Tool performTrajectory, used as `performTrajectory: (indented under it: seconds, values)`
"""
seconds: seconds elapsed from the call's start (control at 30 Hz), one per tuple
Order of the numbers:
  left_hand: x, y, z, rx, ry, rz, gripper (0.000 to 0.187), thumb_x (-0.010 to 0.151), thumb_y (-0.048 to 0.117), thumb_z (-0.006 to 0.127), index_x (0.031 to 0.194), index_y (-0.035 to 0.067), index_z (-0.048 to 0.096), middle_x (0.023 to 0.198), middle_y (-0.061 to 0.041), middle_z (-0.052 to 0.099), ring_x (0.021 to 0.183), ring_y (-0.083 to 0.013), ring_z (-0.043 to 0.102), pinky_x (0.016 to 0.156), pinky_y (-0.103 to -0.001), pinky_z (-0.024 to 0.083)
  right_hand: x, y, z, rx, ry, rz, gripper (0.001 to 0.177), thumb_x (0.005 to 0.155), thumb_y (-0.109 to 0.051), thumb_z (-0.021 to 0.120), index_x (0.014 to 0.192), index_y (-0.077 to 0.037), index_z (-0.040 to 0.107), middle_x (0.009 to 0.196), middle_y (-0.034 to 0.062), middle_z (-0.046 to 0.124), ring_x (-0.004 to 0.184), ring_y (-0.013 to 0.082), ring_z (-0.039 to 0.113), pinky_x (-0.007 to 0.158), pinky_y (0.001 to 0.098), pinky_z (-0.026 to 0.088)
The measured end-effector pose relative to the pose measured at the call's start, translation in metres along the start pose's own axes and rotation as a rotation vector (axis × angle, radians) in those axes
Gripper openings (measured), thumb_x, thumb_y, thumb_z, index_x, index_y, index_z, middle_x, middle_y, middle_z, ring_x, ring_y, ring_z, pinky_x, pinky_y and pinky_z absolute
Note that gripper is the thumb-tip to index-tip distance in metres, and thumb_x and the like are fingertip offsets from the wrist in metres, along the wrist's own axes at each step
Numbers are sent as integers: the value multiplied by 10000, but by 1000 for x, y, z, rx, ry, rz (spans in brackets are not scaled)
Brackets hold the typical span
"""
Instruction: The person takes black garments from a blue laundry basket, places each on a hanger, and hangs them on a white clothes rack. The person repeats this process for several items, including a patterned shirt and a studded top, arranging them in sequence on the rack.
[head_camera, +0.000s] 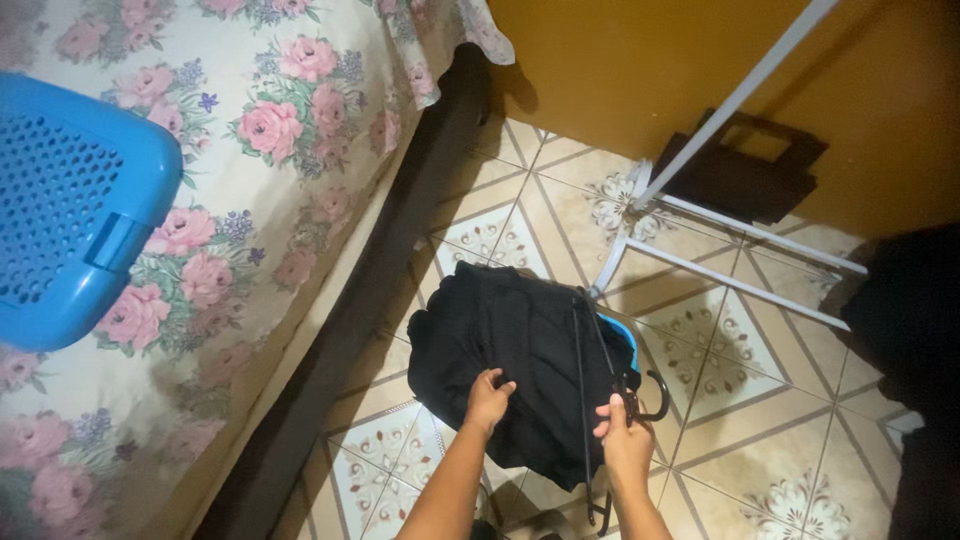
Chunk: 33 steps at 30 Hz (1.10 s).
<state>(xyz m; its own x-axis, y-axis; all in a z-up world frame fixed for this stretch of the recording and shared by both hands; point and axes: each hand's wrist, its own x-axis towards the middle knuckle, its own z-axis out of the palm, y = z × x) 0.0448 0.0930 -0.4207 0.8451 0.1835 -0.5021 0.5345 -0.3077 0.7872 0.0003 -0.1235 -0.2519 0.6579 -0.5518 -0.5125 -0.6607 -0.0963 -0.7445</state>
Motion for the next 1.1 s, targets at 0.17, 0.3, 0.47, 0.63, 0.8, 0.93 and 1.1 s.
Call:
performTrajectory:
  seconds: [0.17, 0.3, 0.47, 0.63, 0.8, 0.93, 1.1]
  values:
    - [-76, 57, 0, -215, -25, 243, 263, 798, 109, 781, 1056, 64, 771, 1236, -144, 713, 1206, -292, 666, 1060, -364, 481, -3, -12, 6, 168, 12, -36, 319, 890, -249, 780, 1116, -30, 731, 851, 52, 698, 694, 121, 621, 630, 260, 494]
    - [-150, 102, 7, -70, -164, 490, 254, 805, 80, 784, 1057, 64, 754, 1191, -162, 714, 1251, -360, 602, 1099, -417, 439, -9, -20, 6, 68, -69, 69, 478, 776, -205, 900, 1199, -59, 729, 908, 32, 707, 763, 119, 639, 696, 260, 505]
    - [-203, 126, 5, 2, -219, 591, 297, 804, 50, 783, 1097, 62, 731, 1266, -190, 671, 1325, -411, 509, 1106, -485, 371, 0, 14, -10, 162, -225, 98, 354, 746, -61, 848, 1078, 29, 763, 875, 117, 762, 723, 197, 706, 656, 355, 563]
    - [-221, 147, -7, -198, -288, 354, 249, 863, 73, 723, 1111, 82, 701, 1209, -134, 715, 1211, -331, 701, 1062, -355, 541, -7, 7, -43, -27, -195, -34, 184, 810, -53, 788, 978, 14, 818, 848, 96, 779, 763, 183, 696, 706, 327, 536]
    - [-220, 175, -36, -23, 12, 243, 681, 725, -9, 763, 1345, 78, 497, 1367, -163, 521, 1288, -370, 529, 1052, -395, 453, -53, -58, -73, 33, -209, 13, 216, 820, -63, 800, 1024, 0, 822, 831, 70, 729, 749, 189, 595, 671, 350, 461]
    - [-211, 182, -46, 124, -42, 172, 971, 623, 50, 905, 1464, 66, 421, 1412, -199, 517, 1289, -412, 498, 996, -445, 425, -85, -117, -93, 272, -324, 48, 242, 788, -64, 789, 1022, -4, 785, 841, 38, 739, 722, 124, 630, 651, 293, 473]
    - [-204, 204, -65, 5, -27, 335, 277, 830, 136, 723, 1100, 77, 736, 1012, -171, 771, 968, -348, 743, 841, -401, 561, -87, -167, -121, 283, -327, 73, 228, 819, -89, 767, 1041, -35, 762, 784, 18, 666, 588, 112, 511, 501, 296, 359]
